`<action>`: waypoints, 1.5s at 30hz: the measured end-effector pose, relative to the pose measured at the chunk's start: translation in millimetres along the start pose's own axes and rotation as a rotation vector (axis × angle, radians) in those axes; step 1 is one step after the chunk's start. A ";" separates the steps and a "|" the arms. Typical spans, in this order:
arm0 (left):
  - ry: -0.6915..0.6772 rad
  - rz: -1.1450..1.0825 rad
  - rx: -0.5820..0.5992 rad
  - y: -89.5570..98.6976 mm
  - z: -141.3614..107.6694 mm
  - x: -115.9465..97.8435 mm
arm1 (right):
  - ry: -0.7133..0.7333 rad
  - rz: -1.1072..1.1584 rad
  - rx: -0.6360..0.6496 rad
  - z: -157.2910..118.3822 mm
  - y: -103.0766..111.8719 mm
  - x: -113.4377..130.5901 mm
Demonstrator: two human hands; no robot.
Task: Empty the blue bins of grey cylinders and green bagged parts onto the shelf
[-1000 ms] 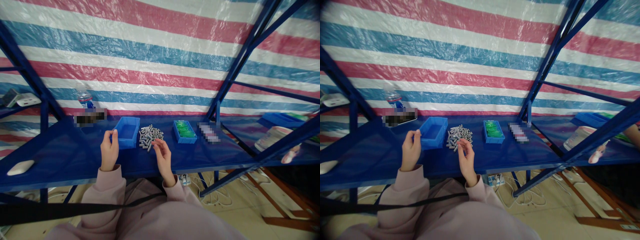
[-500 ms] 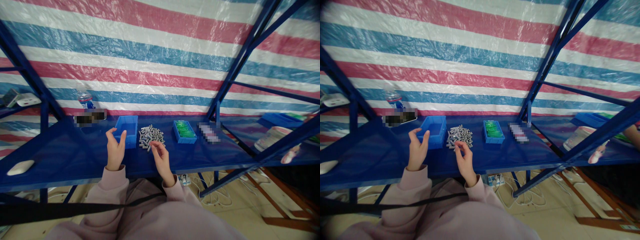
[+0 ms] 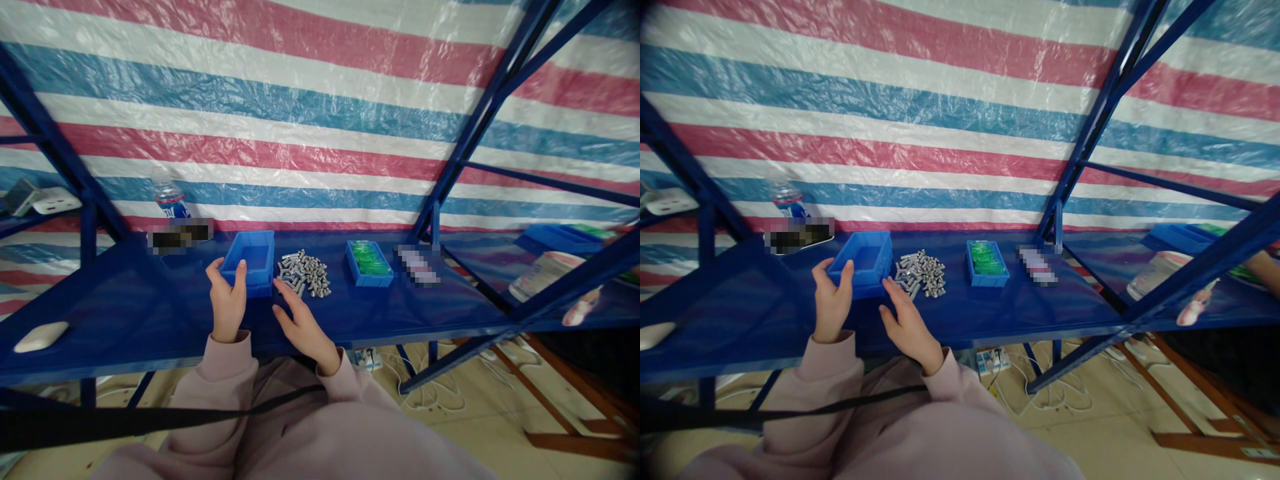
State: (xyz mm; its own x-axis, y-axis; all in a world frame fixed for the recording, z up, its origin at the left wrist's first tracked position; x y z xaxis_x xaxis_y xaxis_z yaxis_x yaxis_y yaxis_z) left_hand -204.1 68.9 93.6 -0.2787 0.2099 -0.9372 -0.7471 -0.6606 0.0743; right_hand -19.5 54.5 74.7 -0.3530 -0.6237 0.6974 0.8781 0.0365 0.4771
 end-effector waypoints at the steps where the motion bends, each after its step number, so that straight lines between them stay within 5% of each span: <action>1: 0.008 0.006 0.004 -0.5 -0.3 0.2 | 0.016 -0.017 0.011 0.3 -1.3 2.1; 14: -0.037 0.021 0.077 -9.5 0.2 -2.3 | -0.011 0.032 0.158 3.3 -26.7 -7.1; 35: 0.011 -0.049 0.029 -7.3 3.5 7.9 | -0.055 0.226 0.075 0.4 -25.0 -12.8; 40: -0.063 -0.116 0.013 -7.1 5.5 6.6 | -0.028 0.125 -0.005 1.5 0.1 -11.1; 45: -0.321 -0.066 -0.120 7.4 -3.2 -21.2 | -0.048 -0.197 -0.314 -5.3 79.2 -20.0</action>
State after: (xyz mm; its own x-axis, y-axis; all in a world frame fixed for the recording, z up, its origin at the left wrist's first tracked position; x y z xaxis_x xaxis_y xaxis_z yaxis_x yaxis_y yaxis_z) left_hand -201.8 57.3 112.9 -0.4222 0.4586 -0.7819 -0.6988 -0.7141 -0.0415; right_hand 58.8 65.7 95.8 -0.5336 -0.5569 0.6365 0.8453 -0.3271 0.4225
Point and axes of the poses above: each hand's wrist, its own z-axis towards the middle knuckle, its own y-axis out of the back of the hand, x = y × z, the point moved 10 cm from there along z, towards the middle knuckle, and after that the axes turned 14 degrees about -z, right-handed, at the moved point
